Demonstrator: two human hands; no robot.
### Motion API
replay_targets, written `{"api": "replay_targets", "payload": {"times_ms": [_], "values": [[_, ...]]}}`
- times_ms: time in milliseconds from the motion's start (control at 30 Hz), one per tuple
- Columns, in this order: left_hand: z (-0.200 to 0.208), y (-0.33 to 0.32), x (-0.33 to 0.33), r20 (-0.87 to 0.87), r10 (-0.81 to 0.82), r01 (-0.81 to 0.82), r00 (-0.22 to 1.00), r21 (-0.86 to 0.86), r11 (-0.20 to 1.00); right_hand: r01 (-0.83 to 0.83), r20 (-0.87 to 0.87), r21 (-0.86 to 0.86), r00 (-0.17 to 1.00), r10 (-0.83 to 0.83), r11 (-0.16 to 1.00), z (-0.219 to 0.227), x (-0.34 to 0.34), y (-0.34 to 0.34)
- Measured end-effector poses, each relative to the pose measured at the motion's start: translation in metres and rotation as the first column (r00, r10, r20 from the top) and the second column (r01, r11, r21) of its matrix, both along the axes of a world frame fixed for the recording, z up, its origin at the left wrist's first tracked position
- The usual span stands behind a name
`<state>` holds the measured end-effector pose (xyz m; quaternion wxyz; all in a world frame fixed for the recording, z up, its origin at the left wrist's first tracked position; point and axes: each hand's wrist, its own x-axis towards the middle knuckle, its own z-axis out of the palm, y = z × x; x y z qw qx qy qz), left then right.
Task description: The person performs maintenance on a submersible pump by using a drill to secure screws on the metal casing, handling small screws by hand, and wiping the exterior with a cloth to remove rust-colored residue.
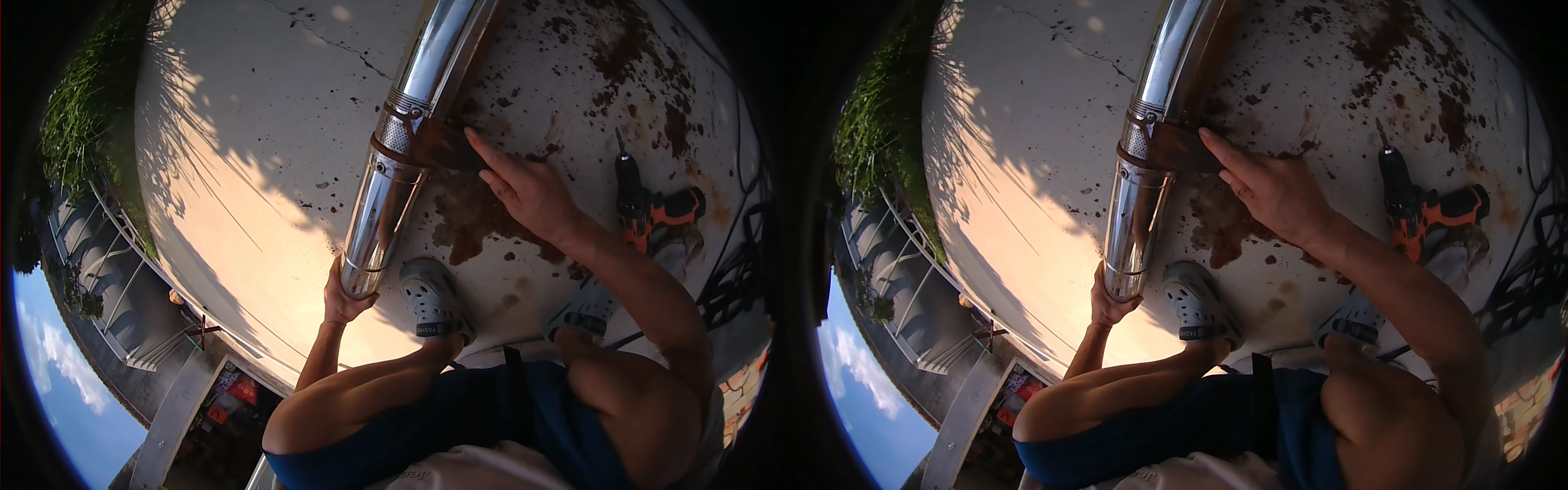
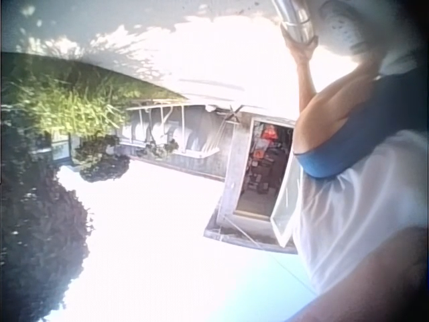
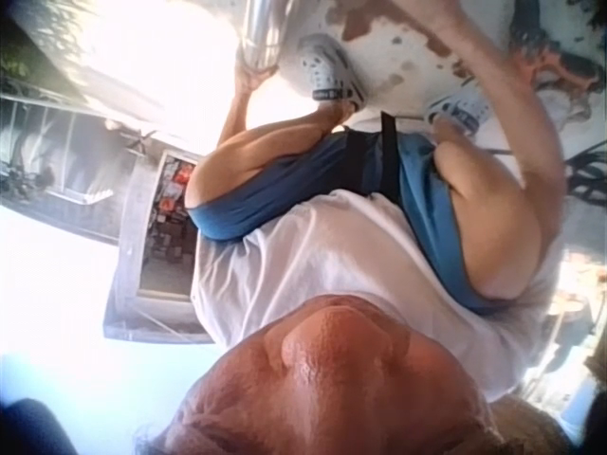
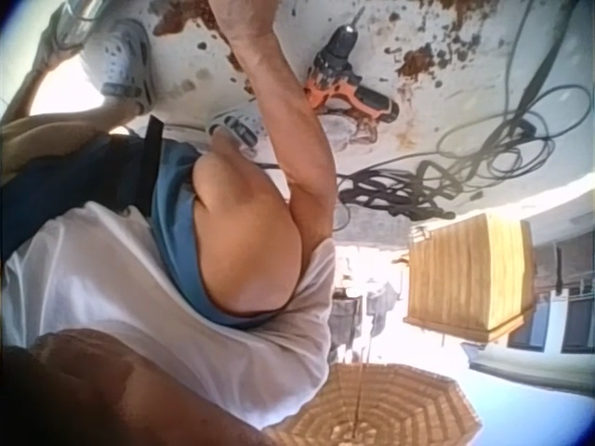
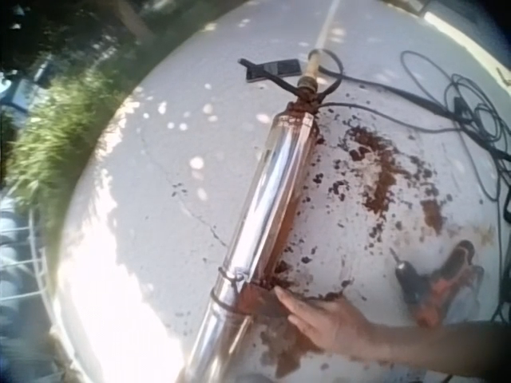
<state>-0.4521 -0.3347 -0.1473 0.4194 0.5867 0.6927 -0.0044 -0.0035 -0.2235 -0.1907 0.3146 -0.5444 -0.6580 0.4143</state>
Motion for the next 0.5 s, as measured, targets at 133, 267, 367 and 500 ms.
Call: {"api": "replay_targets", "payload": {"times_ms": [133,267,367,500], "values": [[0.002,0.000,0.005,-0.020,-0.013,0.013,1.000,-0.010,1.000,-0.048,0.003,0.061,0.999,0.048,0.997,-0.002,0.009,0.006],[0.003,0.001,0.006,-0.044,-0.005,0.003,0.999,-0.024,1.000,-0.227,0.268,0.213,0.949,0.166,0.950,0.004,0.034,0.033],[0.009,0.001,0.006,-0.085,-0.003,0.001,0.996,-0.029,1.000,-0.284,0.358,0.171,0.910,0.209,0.943,0.026,0.037,0.034],[0.007,0.002,0.007,-0.083,-0.023,0.023,0.996,-0.007,1.000,-0.287,0.461,0.138,0.866,0.195,0.948,0.052,0.033,0.030]]}}
